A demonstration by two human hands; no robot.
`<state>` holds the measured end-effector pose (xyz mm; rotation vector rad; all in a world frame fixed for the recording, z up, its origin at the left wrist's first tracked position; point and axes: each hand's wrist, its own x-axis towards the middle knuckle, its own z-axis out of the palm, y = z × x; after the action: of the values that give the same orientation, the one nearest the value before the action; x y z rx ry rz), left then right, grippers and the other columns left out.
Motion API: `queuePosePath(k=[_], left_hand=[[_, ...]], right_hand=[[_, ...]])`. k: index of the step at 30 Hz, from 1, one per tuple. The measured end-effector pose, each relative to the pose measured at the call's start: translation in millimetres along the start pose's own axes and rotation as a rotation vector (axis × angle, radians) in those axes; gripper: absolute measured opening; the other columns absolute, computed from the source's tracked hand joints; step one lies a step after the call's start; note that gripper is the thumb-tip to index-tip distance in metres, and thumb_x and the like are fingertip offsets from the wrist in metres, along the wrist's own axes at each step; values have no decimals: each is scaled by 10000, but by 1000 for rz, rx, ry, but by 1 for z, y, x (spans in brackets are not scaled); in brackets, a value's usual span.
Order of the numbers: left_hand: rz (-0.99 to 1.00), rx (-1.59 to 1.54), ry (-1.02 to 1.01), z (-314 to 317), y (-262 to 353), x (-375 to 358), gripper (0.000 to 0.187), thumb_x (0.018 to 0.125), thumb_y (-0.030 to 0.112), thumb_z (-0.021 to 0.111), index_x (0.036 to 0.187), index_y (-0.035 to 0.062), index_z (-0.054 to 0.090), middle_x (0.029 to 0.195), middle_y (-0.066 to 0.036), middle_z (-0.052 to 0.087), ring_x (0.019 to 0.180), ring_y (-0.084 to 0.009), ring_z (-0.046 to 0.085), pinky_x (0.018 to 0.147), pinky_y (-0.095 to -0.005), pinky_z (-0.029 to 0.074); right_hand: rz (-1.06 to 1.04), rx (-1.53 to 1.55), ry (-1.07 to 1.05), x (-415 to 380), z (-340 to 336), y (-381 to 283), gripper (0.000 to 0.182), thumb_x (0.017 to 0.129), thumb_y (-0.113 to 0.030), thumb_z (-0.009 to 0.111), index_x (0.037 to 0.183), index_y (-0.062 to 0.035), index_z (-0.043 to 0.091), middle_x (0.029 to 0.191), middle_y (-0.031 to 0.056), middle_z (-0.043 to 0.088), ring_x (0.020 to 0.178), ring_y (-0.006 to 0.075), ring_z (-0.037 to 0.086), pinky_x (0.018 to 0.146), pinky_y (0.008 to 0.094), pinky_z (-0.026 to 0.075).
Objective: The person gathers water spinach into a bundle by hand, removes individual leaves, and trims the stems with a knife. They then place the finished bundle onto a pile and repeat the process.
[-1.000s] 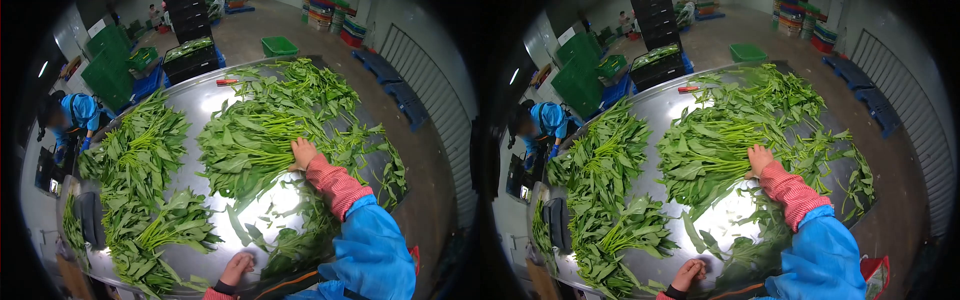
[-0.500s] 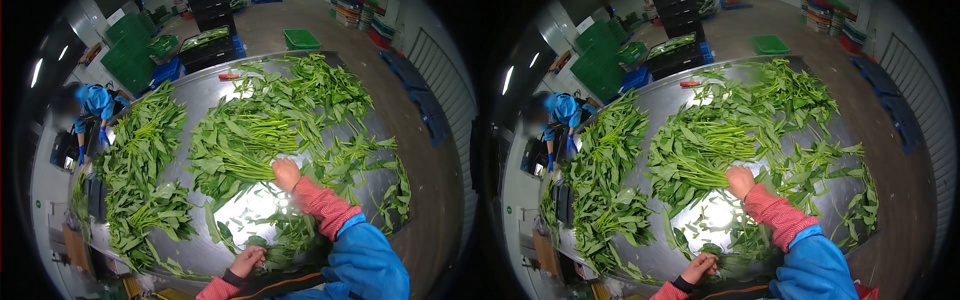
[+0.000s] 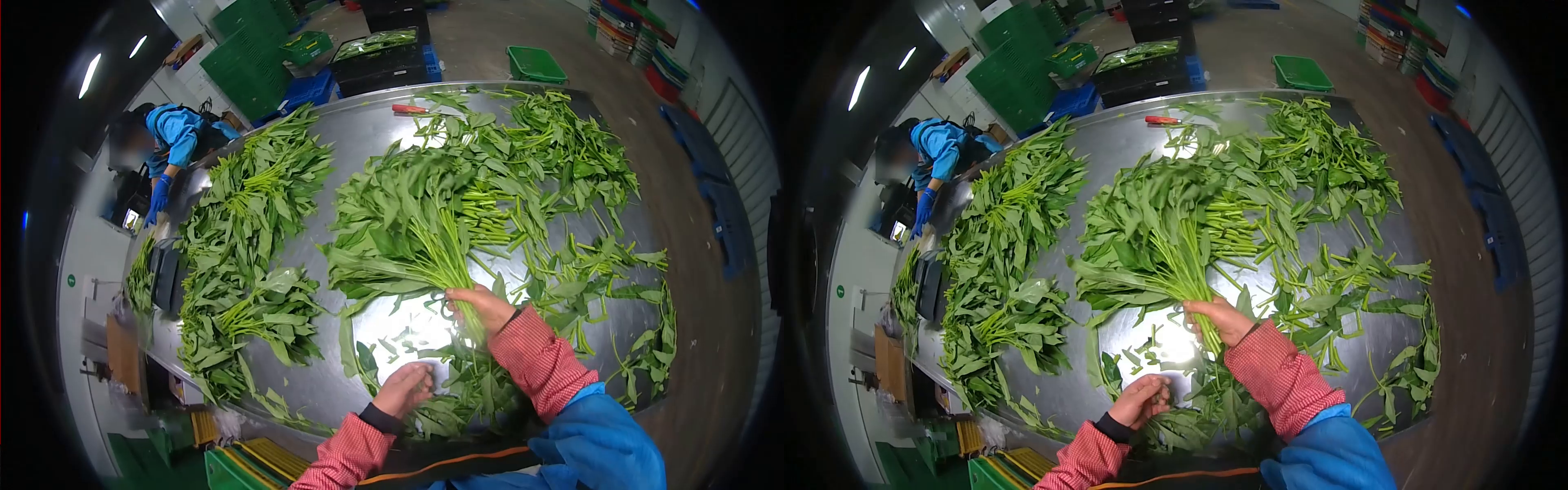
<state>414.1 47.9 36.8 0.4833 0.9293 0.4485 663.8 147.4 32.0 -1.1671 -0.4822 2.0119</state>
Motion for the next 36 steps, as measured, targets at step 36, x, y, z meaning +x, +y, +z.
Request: queuePosePath(k=[36], left_hand=[[194,-388,229,-16,7,42,209,884,183,602,991,4,604,996,-124,652,936,-273,616,890,-430,485]], right_hand=[[-689,-1478,-182,-26,53,43,174,912,-194,465,965,-59,560,646,126,616,579,338,612,522,451,483]])
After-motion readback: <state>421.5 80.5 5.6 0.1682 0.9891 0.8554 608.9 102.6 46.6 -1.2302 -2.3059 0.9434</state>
